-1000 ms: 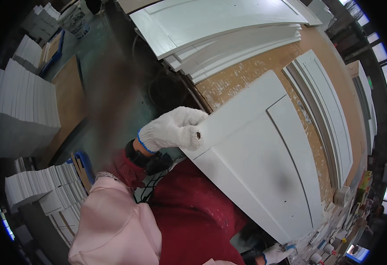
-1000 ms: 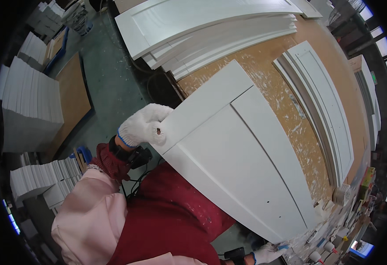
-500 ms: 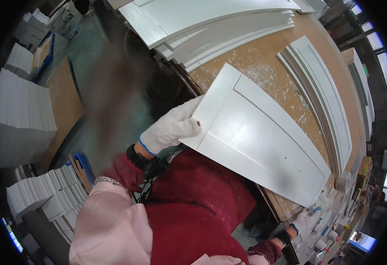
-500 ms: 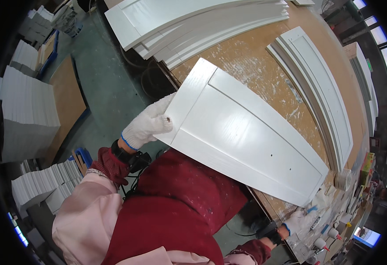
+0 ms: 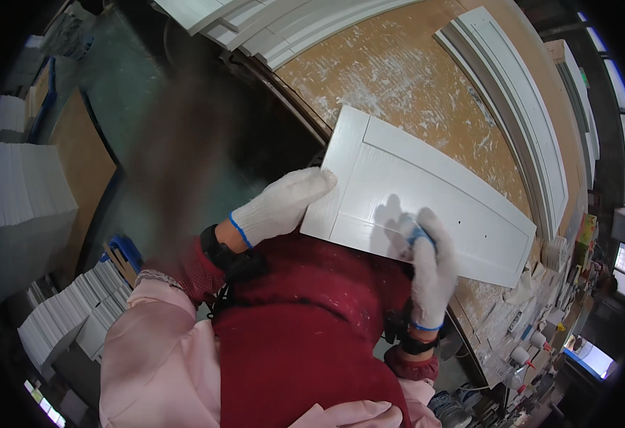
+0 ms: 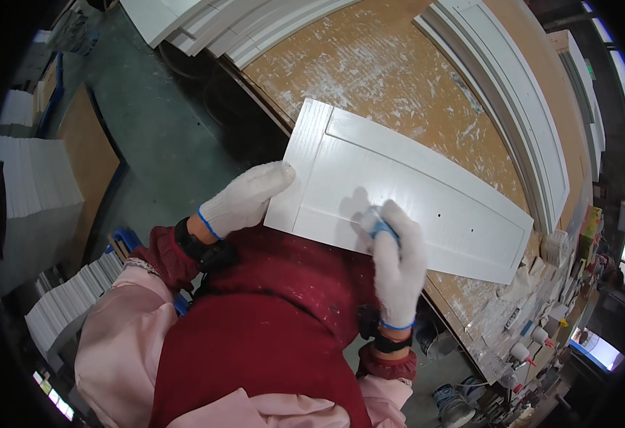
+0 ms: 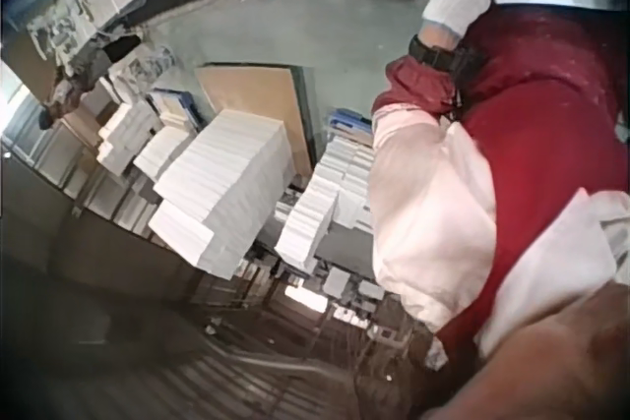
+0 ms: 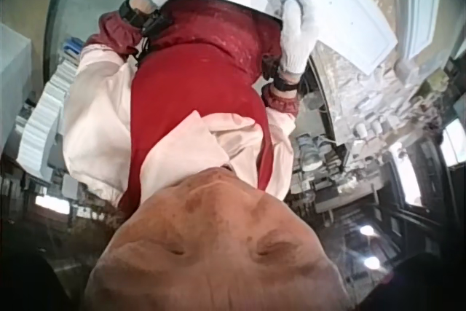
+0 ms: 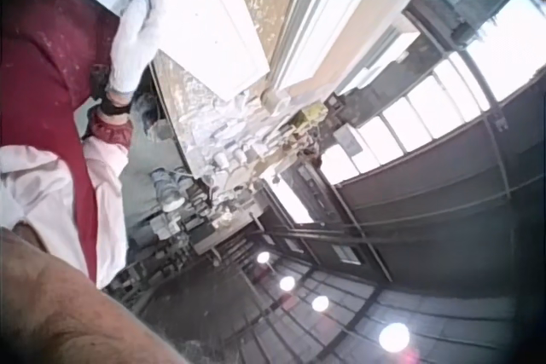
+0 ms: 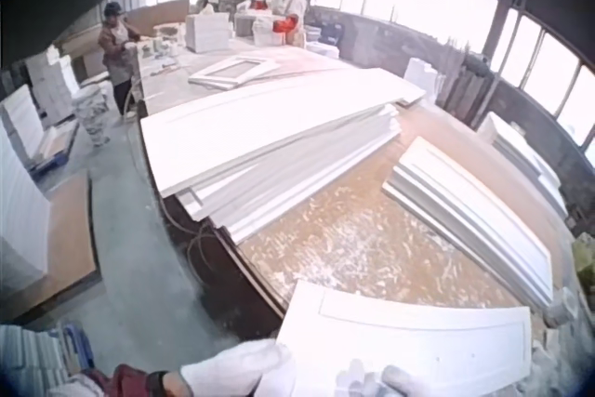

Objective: Cleaning and wiping down white wooden furniture panels at a factory workbench using a sponge block and a cloth.

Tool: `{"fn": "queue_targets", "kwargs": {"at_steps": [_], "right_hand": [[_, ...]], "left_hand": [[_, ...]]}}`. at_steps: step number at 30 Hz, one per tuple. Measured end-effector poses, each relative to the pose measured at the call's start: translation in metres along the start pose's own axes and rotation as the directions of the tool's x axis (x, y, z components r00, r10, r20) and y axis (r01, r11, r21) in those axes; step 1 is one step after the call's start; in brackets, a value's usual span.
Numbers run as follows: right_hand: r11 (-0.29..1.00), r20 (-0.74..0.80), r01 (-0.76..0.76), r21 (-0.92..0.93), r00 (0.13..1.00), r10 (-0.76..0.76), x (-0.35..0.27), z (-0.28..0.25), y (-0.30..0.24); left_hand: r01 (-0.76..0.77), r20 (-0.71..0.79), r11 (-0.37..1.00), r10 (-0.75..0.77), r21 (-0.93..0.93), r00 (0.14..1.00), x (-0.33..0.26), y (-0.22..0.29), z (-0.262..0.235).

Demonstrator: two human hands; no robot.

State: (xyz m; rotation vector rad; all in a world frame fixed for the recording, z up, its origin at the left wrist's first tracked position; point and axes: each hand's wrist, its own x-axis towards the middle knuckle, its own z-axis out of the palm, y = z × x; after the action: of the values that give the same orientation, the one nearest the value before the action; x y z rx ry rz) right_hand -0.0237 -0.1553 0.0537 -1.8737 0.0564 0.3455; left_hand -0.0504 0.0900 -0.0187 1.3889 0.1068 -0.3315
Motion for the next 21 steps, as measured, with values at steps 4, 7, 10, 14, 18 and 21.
{"fn": "queue_targets", "kwargs": {"at_steps": [4,7,10,14,18,21], "right_hand": [[0.993,0.081,0.030,-0.117,0.997,-0.020,0.004,0.028,0.003],[0.919,0.159,0.281,-0.275,0.957,-0.245,0.008,0.041,-0.004],[0.871,0.180,0.334,-0.359,0.941,-0.286,0.013,0.048,-0.003],[0.893,0.142,0.280,-0.351,0.959,-0.245,0.012,0.063,-0.002],[0.862,0.109,0.324,-0.389,0.946,-0.307,0.015,0.062,0.004],[0.839,0.147,0.351,-0.416,0.936,-0.319,0.015,0.067,0.004]], "left_hand": [[-0.090,-0.061,0.994,0.094,0.069,0.994,-0.007,0.002,0.005],[-0.114,-0.084,0.991,0.120,0.072,0.989,-0.008,0.001,0.006],[-0.443,0.090,0.634,0.508,0.634,0.856,-0.002,-0.018,-0.005],[-0.483,0.063,0.665,0.551,0.570,0.832,-0.006,-0.016,-0.005],[-0.226,-0.021,0.974,0.226,-0.032,0.974,0.005,-0.022,0.002],[-0.033,0.036,0.921,0.051,-0.388,0.998,0.006,-0.022,0.003]]}}
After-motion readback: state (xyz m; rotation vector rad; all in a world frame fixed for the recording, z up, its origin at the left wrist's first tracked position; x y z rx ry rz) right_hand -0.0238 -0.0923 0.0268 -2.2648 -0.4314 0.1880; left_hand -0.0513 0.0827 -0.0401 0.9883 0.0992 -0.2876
